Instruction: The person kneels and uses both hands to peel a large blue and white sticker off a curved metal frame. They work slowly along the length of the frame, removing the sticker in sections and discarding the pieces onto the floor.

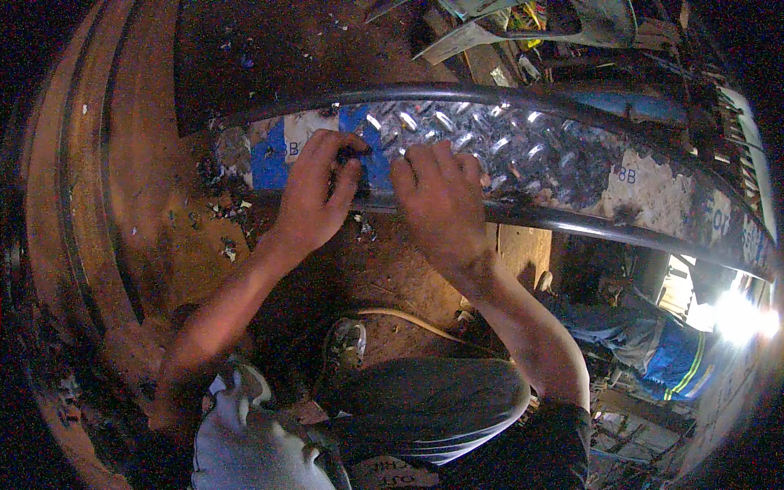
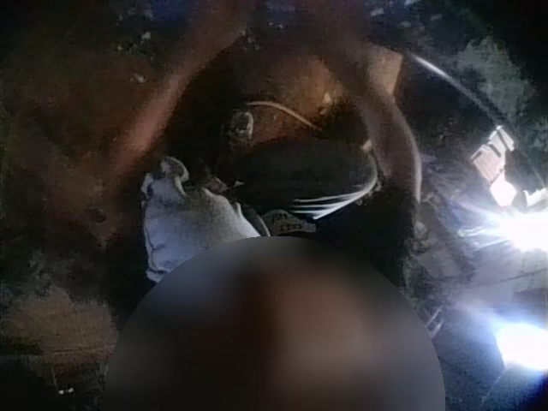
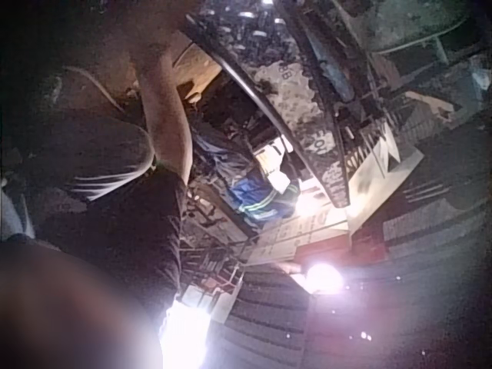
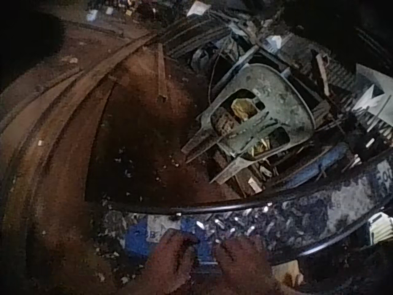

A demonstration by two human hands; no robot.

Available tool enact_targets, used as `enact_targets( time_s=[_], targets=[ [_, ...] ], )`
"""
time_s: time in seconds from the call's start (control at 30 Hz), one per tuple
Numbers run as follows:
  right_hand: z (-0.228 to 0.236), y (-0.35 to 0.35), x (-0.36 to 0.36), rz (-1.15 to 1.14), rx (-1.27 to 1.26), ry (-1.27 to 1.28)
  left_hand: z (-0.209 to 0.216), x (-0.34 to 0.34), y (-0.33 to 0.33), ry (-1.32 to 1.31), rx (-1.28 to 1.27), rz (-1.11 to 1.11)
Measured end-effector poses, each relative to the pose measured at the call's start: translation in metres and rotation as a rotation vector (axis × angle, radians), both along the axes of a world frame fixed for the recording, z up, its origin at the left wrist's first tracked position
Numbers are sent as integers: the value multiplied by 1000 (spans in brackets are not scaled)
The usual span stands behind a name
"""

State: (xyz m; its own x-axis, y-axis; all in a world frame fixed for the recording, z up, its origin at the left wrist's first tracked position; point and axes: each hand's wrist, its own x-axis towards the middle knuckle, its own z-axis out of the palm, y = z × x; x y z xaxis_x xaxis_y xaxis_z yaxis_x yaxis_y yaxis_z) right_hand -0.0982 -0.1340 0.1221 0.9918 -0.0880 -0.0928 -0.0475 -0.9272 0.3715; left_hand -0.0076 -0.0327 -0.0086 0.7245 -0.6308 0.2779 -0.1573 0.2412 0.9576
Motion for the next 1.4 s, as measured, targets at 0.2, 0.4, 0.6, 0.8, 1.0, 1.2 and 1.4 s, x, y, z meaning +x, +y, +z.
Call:
enact_targets(
  time_s=[0.2,0.4,0.6,0.8,1.0,1.2,1.4],
  targets=[
    [-18,9,2,-135,-261,28,2,0,0,14,29,-29],
    [-23,22,8,-181,-478,33,5,1,1,-75,20,-53],
    [-22,27,9,-228,-478,67,3,2,-4,-189,-17,-14],
    [-6,16,6,-212,-143,27,-3,10,-7,-292,-55,-43],
    [7,2,2,-151,216,-102,-7,18,-12,-367,-59,-85],
    [1,0,-7,-42,137,-72,-7,16,-10,-276,-68,-61],
    [-6,-2,-3,-30,12,-50,-6,15,-6,-254,-35,-6]
  ],
)
